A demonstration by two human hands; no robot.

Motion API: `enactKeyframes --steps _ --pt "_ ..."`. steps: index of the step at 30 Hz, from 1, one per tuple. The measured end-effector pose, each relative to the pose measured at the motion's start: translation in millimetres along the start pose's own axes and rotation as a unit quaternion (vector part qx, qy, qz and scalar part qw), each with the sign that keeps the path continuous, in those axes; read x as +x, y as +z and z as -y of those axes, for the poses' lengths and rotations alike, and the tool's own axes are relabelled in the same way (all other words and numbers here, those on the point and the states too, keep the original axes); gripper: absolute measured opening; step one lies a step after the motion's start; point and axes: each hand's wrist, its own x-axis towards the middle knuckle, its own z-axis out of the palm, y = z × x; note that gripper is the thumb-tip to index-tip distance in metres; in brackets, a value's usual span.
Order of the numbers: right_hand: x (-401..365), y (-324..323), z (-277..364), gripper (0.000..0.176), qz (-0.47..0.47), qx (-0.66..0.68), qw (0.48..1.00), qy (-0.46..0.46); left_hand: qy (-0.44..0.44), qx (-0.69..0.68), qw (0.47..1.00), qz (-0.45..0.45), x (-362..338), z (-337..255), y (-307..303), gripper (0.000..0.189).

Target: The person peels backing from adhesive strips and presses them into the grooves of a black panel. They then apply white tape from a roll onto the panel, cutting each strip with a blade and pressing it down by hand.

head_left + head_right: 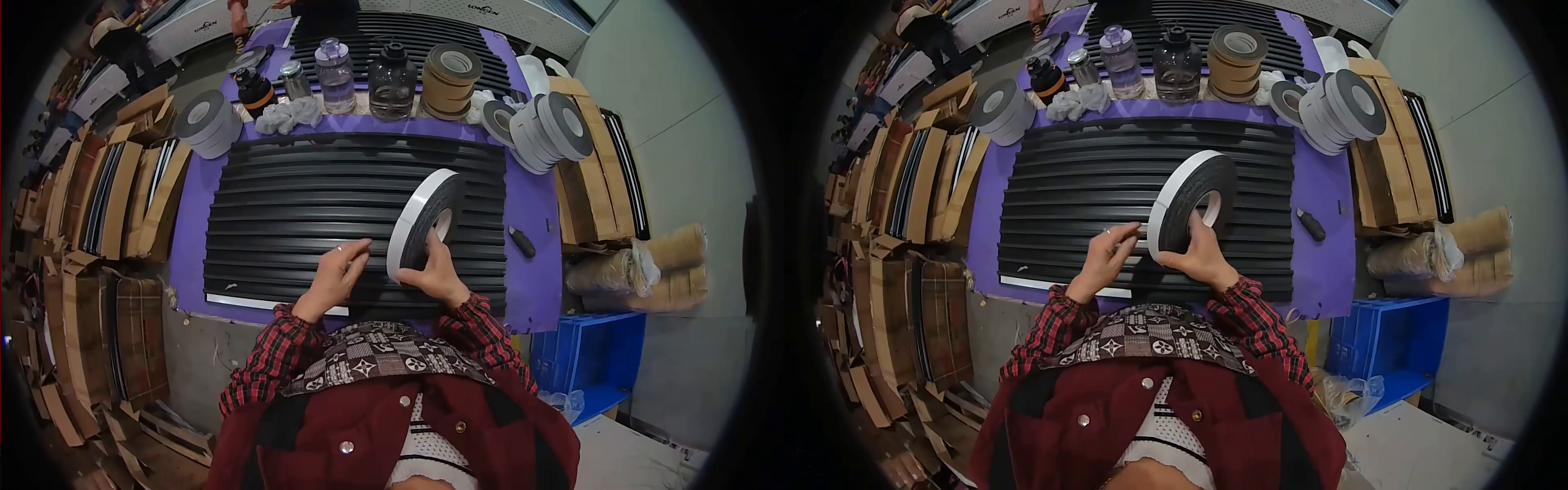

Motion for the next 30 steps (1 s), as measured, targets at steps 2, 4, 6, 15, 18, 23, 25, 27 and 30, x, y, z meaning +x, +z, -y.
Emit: enactKeyframes --steps 2,4,6,15,18,23,25,27,30 --pt "-4.9 6.4 -0.9 0.071 0.006 -0.085 0.996 -0.033 -0.005 -0.091 0.995 -0.044 3.9 -8.8 -9.0 0.022" --pt "-8.0 12.2 7.1 0.072 0.028 -0.278 0.955 -0.103 0.015 -0.2 0.977 -0.076 8.2 -22.8 -12.9 0.023" --pt "-13.5 16.8 5.8 0.073 0.026 -0.291 0.95 -0.109 0.026 -0.22 0.974 -0.048 7.3 -37.0 -18.9 0.025" --pt "-25.8 34.3 27.4 0.065 0.046 -0.369 0.928 0.023 -0.069 -0.196 0.978 -0.017 -6.2 -17.9 -7.5 0.025" --pt "-57.9 46.6 28.1 0.034 -0.199 -0.329 0.916 -0.118 -0.217 -0.359 0.904 -0.083 -7.3 22.5 -4.2 0.016" --pt "-137.6 74.2 -58.9 0.064 -0.063 0.322 0.929 0.172 -0.319 -0.454 0.828 -0.076 -34.8 43.6 4.8 0.015" --pt "-138.0 74.9 -67.2 0.071 -0.11 0.416 0.893 0.131 -0.355 -0.475 0.805 -0.02 -46.4 29.9 16.3 0.015" --pt "-104.7 80.8 -11.7 0.073 -0.18 0.434 0.876 0.109 -0.372 -0.478 0.795 0.033 -62.1 33.4 27.1 0.015" --pt "-101.6 73.0 -3.9 0.064 -0.201 0.432 0.877 0.059 -0.362 -0.473 0.791 0.139 -71.7 30.2 25.8 0.018"
